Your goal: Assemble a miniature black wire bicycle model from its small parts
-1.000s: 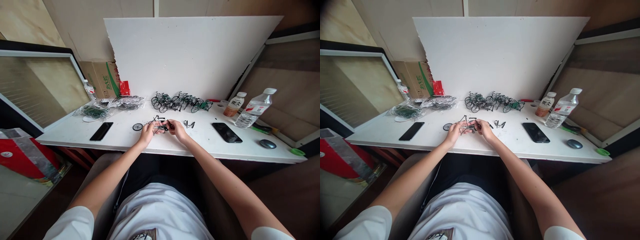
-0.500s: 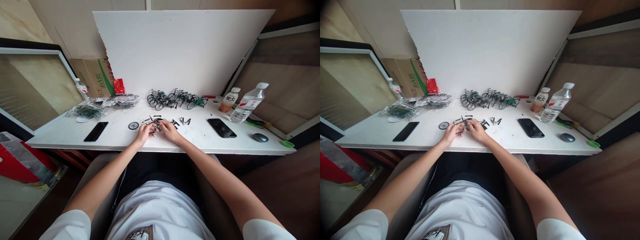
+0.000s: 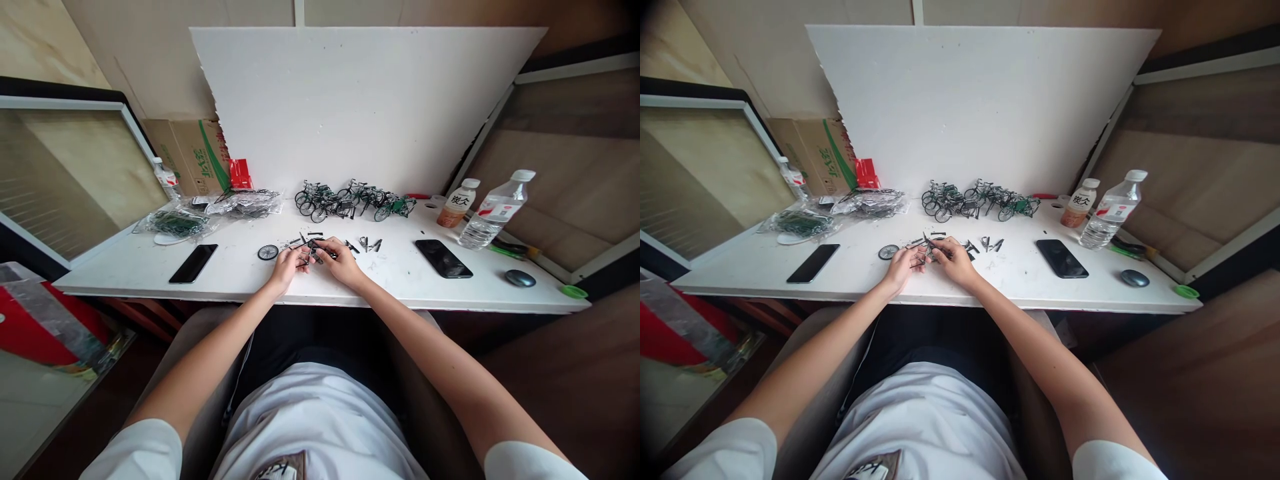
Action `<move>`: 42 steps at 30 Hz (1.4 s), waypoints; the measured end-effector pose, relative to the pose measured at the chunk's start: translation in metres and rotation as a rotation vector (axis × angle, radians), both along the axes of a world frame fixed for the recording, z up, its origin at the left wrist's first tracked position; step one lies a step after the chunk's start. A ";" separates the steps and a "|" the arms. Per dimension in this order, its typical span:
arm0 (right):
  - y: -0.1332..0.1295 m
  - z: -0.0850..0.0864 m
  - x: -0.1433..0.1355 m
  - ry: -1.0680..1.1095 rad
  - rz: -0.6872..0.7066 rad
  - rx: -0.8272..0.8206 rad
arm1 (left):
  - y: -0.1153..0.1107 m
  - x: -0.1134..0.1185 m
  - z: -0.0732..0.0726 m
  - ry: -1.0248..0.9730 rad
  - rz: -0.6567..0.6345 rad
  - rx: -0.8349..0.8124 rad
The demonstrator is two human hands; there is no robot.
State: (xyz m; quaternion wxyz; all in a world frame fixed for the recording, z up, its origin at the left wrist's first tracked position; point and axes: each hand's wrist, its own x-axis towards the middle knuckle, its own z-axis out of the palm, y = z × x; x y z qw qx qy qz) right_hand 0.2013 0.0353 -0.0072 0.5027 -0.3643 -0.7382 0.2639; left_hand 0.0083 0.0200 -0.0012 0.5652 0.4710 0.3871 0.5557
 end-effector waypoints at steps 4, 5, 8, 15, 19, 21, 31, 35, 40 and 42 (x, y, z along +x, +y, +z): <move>0.001 -0.001 0.000 -0.008 0.003 -0.007 | -0.001 0.001 0.002 -0.004 0.011 -0.018; 0.002 -0.001 0.000 -0.007 0.003 -0.008 | -0.002 0.001 0.003 0.004 0.009 -0.022; 0.002 -0.001 0.001 -0.012 -0.002 -0.007 | -0.003 0.001 0.005 0.035 -0.019 -0.019; -0.006 0.002 -0.001 -0.065 -0.035 0.065 | -0.001 0.002 -0.002 0.095 -0.102 0.047; -0.011 0.003 -0.004 -0.078 0.004 0.099 | 0.001 0.002 -0.007 0.138 -0.134 0.109; -0.012 0.004 -0.007 -0.040 -0.009 0.079 | 0.002 0.000 -0.006 0.182 -0.144 0.115; -0.003 0.012 -0.009 0.249 0.097 -0.260 | 0.002 -0.032 0.023 0.387 -0.256 0.138; -0.003 0.020 -0.006 0.316 0.092 -0.265 | 0.002 -0.033 0.027 0.158 -0.166 0.092; -0.010 0.027 -0.010 0.310 0.077 -0.215 | 0.000 -0.021 0.021 0.033 -0.142 -0.041; -0.013 0.030 -0.010 0.280 0.101 -0.176 | -0.003 -0.014 0.020 -0.017 -0.206 -0.112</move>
